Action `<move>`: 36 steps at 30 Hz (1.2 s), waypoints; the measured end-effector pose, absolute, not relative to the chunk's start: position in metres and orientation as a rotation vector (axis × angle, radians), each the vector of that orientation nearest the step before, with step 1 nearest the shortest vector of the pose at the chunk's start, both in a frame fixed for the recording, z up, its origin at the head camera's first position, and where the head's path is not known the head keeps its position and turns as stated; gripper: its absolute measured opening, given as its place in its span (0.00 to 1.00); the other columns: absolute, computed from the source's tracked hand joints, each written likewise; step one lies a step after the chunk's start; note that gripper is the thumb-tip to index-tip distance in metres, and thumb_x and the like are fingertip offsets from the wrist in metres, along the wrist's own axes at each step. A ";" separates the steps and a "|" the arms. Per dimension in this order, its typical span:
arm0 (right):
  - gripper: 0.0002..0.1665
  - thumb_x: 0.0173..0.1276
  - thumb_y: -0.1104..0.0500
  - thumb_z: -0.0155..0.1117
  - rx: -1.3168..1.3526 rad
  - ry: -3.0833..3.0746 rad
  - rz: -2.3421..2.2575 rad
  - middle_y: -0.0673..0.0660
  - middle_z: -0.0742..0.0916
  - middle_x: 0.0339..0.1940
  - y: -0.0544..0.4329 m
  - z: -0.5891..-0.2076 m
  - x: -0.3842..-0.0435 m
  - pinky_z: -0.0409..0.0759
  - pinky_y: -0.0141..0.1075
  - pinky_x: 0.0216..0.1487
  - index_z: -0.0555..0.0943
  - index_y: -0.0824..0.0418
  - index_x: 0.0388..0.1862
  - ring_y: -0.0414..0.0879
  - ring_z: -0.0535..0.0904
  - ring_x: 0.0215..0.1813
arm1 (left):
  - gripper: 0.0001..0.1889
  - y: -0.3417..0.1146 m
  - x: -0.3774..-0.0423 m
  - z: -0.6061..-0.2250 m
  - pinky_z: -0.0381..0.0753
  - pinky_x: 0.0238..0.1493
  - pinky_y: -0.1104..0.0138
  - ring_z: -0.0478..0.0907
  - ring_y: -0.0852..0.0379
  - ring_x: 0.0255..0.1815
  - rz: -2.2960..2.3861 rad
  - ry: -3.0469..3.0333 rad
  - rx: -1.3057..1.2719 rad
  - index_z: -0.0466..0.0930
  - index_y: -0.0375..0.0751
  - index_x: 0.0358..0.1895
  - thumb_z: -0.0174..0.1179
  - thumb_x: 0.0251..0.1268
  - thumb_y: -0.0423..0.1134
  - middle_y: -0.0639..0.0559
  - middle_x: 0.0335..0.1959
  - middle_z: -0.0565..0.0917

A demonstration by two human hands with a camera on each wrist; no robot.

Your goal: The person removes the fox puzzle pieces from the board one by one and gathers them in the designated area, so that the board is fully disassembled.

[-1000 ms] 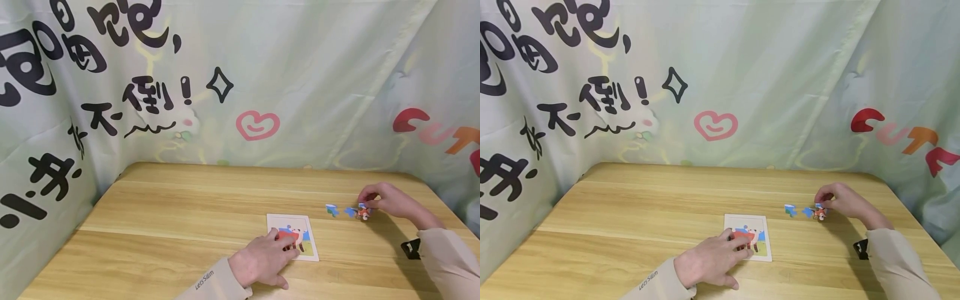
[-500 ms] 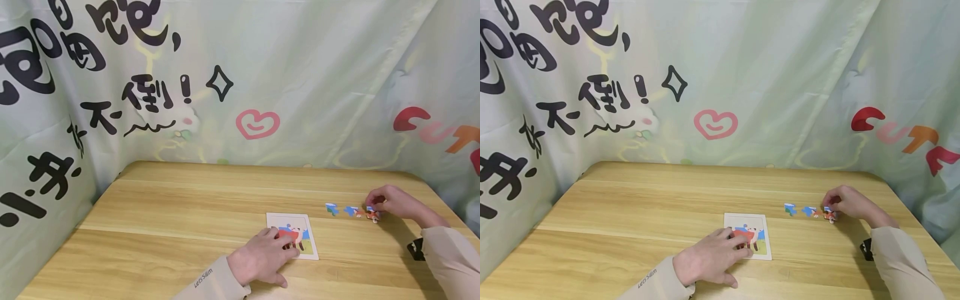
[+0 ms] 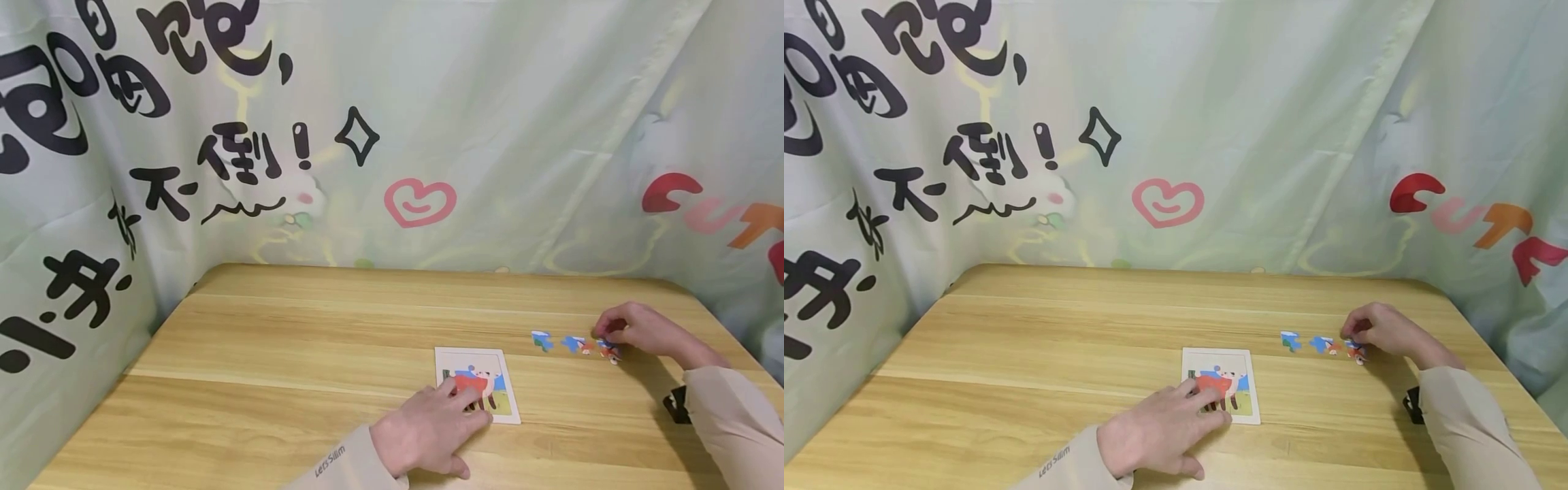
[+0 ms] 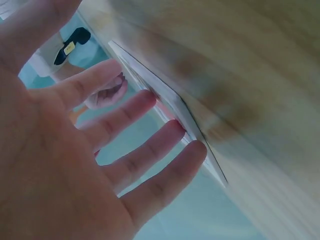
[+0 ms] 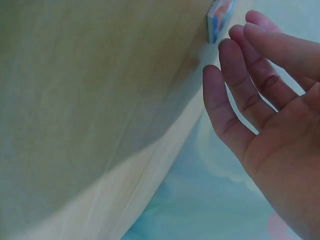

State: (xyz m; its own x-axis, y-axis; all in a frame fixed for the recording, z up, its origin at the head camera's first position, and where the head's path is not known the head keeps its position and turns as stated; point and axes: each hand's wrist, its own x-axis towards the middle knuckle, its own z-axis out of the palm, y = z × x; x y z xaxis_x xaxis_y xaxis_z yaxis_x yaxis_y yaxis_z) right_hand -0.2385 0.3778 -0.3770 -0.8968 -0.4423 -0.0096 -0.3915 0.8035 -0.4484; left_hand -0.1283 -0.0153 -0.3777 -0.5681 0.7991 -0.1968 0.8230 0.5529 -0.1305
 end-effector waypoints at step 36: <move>0.08 0.65 0.73 0.68 -1.065 2.728 -0.821 0.49 0.86 0.34 0.252 -0.348 -0.237 0.82 0.36 0.36 0.85 0.60 0.34 0.39 0.81 0.36 | 0.38 -0.020 -0.111 -0.380 0.75 0.56 0.70 0.66 0.61 0.62 -0.365 2.666 1.353 0.71 0.54 0.72 0.63 0.61 0.67 0.62 0.65 0.69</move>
